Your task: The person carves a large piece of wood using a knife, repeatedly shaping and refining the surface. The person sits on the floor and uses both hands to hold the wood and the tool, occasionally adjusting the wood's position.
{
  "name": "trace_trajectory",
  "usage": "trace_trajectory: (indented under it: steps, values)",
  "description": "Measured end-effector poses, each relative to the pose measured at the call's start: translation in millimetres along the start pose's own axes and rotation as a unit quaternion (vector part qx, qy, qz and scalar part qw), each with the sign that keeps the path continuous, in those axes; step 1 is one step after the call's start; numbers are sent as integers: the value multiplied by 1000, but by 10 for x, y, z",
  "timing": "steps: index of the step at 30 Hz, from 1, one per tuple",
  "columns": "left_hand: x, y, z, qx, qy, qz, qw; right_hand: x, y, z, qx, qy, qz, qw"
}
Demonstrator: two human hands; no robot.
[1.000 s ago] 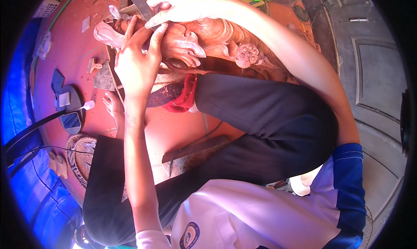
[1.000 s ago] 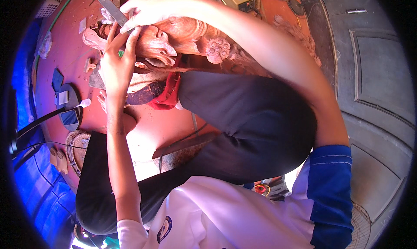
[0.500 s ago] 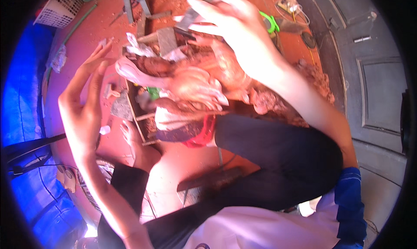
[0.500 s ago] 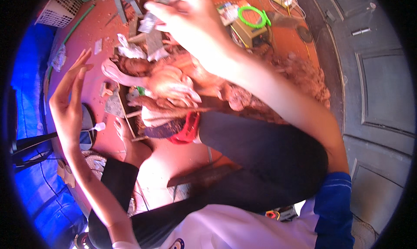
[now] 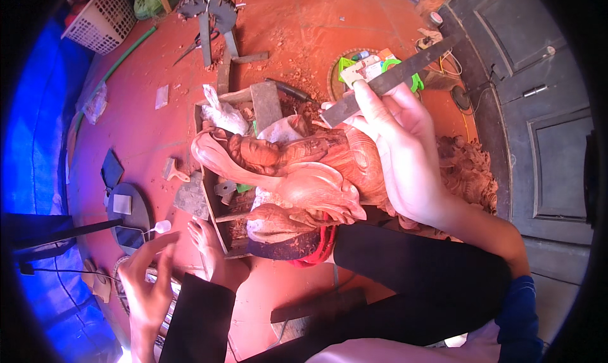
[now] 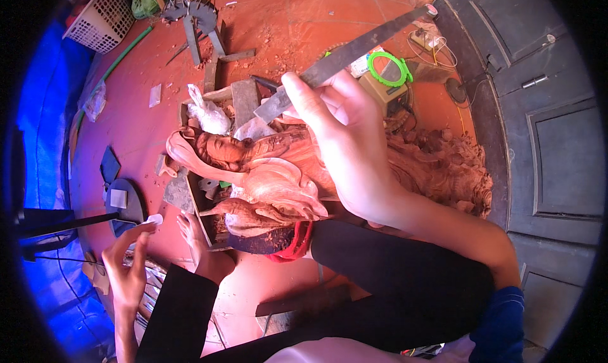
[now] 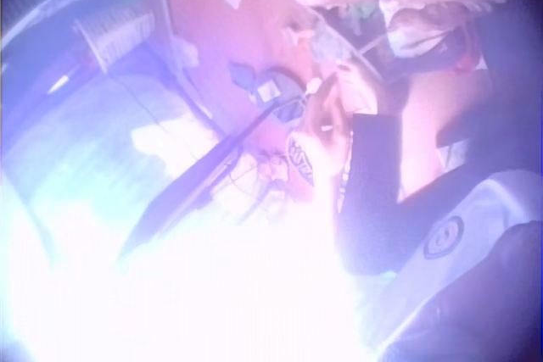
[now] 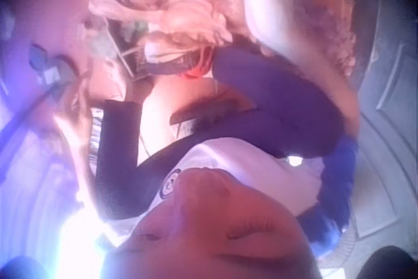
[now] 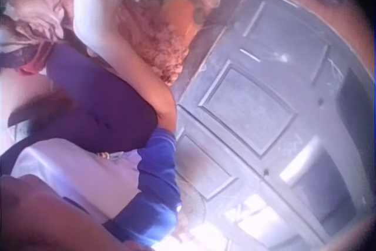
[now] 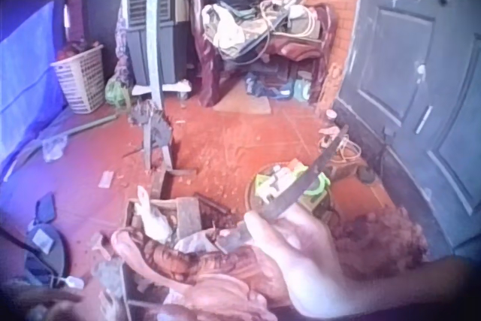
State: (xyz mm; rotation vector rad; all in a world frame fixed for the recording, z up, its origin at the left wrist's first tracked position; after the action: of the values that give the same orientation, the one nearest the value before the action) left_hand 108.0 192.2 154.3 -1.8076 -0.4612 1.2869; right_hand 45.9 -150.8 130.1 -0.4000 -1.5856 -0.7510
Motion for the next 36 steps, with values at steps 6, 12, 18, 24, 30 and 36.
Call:
trace_trajectory:
  steps: [6, 12, 18, 24, 30, 36]
  values:
    - [-133, -104, -43, 41, -46, 30, 998, 82, 12, -10, 33, 11, 4, 999]
    - [-308, -23, -99, 20, 13, 48, 999, 258, 159, -21, 36, -48, 3, 998]
    - [-482, 60, -134, 29, 43, 64, 997, 402, 48, -104, 38, -105, 20, 994]
    - [-648, 88, -241, 27, 77, 56, 995, 337, 5, -79, 42, -59, -4, 997]
    - [-641, 50, -312, -2, 78, 52, 996, 392, 92, -38, 90, -134, -16, 987]
    - [-570, 189, -246, 13, 113, 45, 993, 343, 211, 155, 130, -109, 3, 986]
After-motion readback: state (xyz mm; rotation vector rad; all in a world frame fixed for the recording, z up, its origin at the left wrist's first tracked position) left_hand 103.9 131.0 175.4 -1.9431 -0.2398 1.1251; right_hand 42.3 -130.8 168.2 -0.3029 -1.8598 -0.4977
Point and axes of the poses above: each hand's wrist, its own z-axis away from the middle knuckle, its own y-axis out of the palm, x = y × z, the point moved 2 cm from there along -z, towards the middle knuckle, and after that the axes turned 9 degrees about -x, right-handed, at the moved point
